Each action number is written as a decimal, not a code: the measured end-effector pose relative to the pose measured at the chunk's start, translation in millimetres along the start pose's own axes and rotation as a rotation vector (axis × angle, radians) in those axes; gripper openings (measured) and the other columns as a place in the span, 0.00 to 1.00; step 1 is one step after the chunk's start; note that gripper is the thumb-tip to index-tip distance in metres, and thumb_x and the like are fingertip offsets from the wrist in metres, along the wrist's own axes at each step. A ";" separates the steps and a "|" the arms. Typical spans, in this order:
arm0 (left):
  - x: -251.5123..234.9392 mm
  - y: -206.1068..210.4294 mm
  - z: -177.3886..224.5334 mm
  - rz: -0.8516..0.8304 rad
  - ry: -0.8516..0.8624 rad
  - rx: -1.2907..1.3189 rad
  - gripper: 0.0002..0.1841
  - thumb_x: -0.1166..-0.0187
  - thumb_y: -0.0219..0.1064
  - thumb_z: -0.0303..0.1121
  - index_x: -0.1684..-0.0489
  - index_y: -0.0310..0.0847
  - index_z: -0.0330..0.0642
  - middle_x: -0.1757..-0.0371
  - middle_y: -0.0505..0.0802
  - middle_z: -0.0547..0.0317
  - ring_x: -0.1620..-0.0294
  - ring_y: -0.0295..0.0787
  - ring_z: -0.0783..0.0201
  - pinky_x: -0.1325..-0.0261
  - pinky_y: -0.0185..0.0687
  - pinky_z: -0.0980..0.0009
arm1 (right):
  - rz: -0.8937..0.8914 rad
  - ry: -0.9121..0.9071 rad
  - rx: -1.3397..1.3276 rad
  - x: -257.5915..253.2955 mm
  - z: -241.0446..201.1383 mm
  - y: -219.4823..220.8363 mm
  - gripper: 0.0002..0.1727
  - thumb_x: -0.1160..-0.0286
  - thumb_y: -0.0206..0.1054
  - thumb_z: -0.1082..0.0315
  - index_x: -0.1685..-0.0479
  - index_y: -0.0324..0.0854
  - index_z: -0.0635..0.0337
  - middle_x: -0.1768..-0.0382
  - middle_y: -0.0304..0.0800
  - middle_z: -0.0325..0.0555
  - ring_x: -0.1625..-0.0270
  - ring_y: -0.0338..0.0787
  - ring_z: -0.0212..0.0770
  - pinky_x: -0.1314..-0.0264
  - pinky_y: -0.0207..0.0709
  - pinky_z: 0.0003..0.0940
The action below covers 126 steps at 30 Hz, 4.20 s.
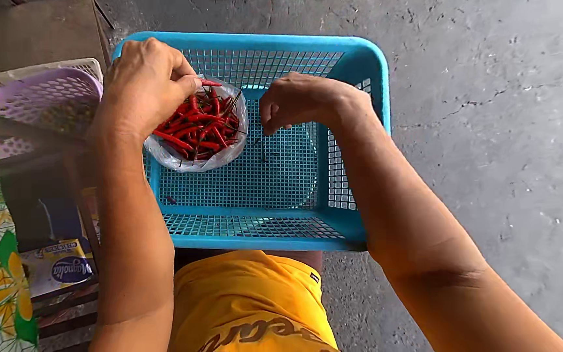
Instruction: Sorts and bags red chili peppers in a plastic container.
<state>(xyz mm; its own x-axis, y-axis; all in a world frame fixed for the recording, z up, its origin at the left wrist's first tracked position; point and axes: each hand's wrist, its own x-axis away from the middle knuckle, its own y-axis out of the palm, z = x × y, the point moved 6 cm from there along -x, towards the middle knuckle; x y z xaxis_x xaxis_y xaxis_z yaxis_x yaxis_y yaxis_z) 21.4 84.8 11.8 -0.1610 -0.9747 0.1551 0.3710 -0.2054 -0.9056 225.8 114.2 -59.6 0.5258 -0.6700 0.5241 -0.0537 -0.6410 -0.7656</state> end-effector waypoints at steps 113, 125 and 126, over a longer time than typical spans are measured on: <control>61.6 25.5 4.9 0.349 0.055 1.053 0.08 0.19 0.69 0.28 0.49 0.87 0.35 0.61 0.94 0.61 0.64 0.87 0.77 0.61 0.81 0.80 | 0.482 -0.513 -0.737 41.5 -69.0 -13.0 0.07 0.19 0.69 0.63 0.50 0.85 0.54 0.66 0.91 0.33 0.74 0.85 0.24 0.76 0.77 0.18; 60.0 27.9 6.8 0.348 0.049 1.300 0.08 0.19 0.68 0.24 0.49 0.88 0.33 0.54 0.94 0.58 0.59 0.89 0.74 0.59 0.83 0.78 | 0.759 -0.458 -0.368 58.5 -66.2 -28.3 0.16 0.14 0.64 0.55 0.47 0.88 0.57 0.54 0.93 0.43 0.54 0.92 0.37 0.55 0.87 0.37; 59.6 28.9 5.4 0.333 0.026 1.334 0.08 0.18 0.66 0.24 0.47 0.86 0.31 0.52 0.95 0.55 0.58 0.90 0.72 0.58 0.85 0.77 | 0.837 -0.411 -0.207 62.0 -59.5 -36.3 0.19 0.14 0.64 0.56 0.42 0.87 0.62 0.45 0.91 0.56 0.42 0.89 0.54 0.46 0.83 0.54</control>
<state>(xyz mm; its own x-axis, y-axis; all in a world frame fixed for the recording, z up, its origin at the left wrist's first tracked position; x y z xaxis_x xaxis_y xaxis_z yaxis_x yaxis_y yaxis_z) 27.4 20.3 -3.1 0.0966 -0.9952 -0.0133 0.9817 0.0931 0.1663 209.8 73.7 22.8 0.5034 -0.7825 -0.3664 -0.6765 -0.0932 -0.7305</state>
